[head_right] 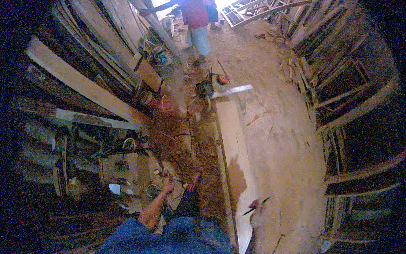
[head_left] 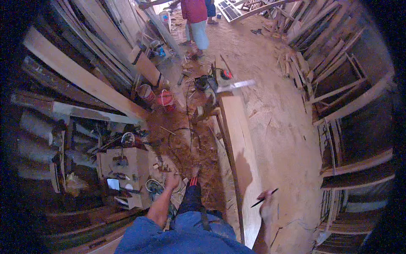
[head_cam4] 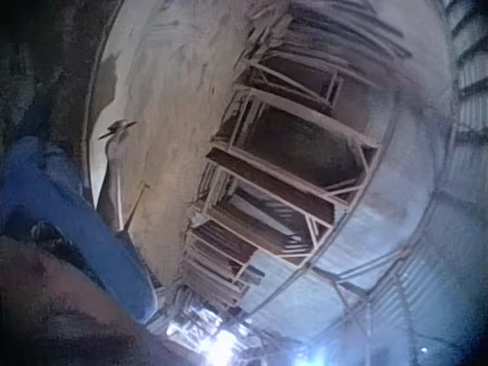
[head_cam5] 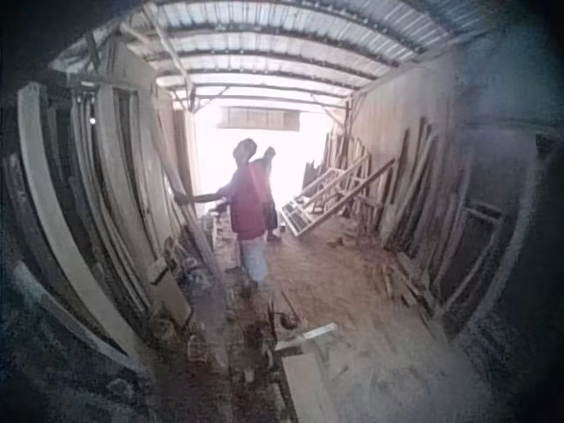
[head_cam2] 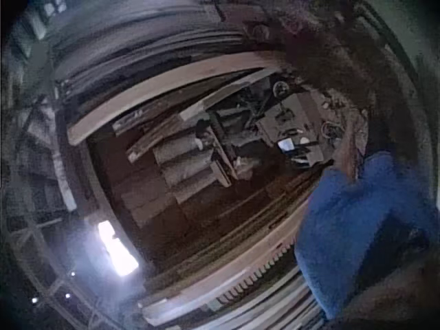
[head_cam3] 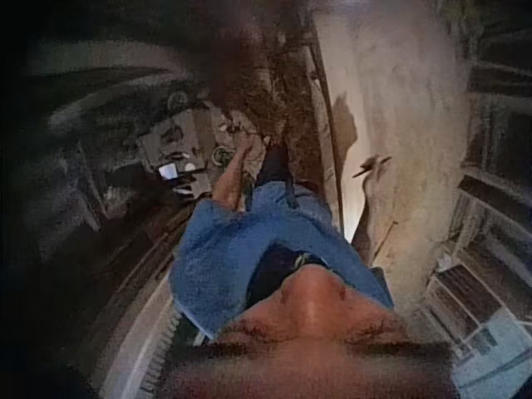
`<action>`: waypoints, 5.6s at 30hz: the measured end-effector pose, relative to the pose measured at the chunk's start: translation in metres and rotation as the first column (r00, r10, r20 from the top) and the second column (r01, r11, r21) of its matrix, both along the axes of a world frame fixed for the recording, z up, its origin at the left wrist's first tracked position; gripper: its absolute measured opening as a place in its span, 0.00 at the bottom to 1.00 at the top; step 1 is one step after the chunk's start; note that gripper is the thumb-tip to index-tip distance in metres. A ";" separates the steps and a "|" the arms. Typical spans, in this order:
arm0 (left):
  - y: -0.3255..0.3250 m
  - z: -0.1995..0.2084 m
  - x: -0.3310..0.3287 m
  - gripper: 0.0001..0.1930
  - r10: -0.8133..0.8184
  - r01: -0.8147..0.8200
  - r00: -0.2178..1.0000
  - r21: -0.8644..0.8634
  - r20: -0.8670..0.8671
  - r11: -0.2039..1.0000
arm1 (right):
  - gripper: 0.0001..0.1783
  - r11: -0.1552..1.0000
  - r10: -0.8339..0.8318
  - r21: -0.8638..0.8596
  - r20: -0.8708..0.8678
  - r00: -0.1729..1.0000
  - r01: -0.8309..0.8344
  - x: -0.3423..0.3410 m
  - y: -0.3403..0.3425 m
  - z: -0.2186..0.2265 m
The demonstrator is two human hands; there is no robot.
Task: The person uses a square ruler and pencil to mark measurements on a long wooden plank. They repeatedly position the square, draw lines, and reposition the plank to mark multiple points along its length.
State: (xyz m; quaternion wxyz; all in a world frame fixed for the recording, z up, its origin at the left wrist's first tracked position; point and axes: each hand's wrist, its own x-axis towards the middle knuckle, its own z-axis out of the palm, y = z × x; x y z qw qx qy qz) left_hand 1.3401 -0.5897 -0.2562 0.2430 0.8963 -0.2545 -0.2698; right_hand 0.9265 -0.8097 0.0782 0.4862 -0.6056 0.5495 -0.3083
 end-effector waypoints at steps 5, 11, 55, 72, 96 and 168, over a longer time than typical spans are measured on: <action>-0.351 0.184 0.090 0.29 -0.261 0.275 0.961 -0.394 0.089 0.877 | 0.25 0.989 0.119 0.127 -0.324 0.938 -0.082 0.081 -0.038 0.025; -0.509 0.238 0.178 0.27 -0.507 0.755 0.474 -0.036 0.720 0.655 | 0.25 0.974 0.095 0.222 -0.254 0.963 -0.037 0.141 -0.060 0.036; -0.339 0.287 -0.088 0.44 -0.220 -0.096 0.896 -0.651 -0.387 0.753 | 0.13 0.784 0.569 0.172 -0.586 0.577 -0.597 0.292 -0.230 0.059; -0.415 0.230 -0.069 0.48 0.001 -0.432 0.834 -0.651 -0.552 0.625 | 0.18 0.760 0.466 0.165 -0.813 0.350 -0.628 0.360 -0.282 0.013; -0.416 0.224 -0.077 0.52 0.038 -0.336 0.887 -0.587 -0.460 0.737 | 0.17 0.762 0.556 0.292 -0.753 0.352 -0.578 0.377 -0.279 0.018; -0.419 0.229 -0.070 0.60 0.036 -0.436 0.810 -0.560 -0.585 0.704 | 0.14 0.730 0.374 -0.108 -0.763 0.527 -0.675 0.378 -0.336 0.032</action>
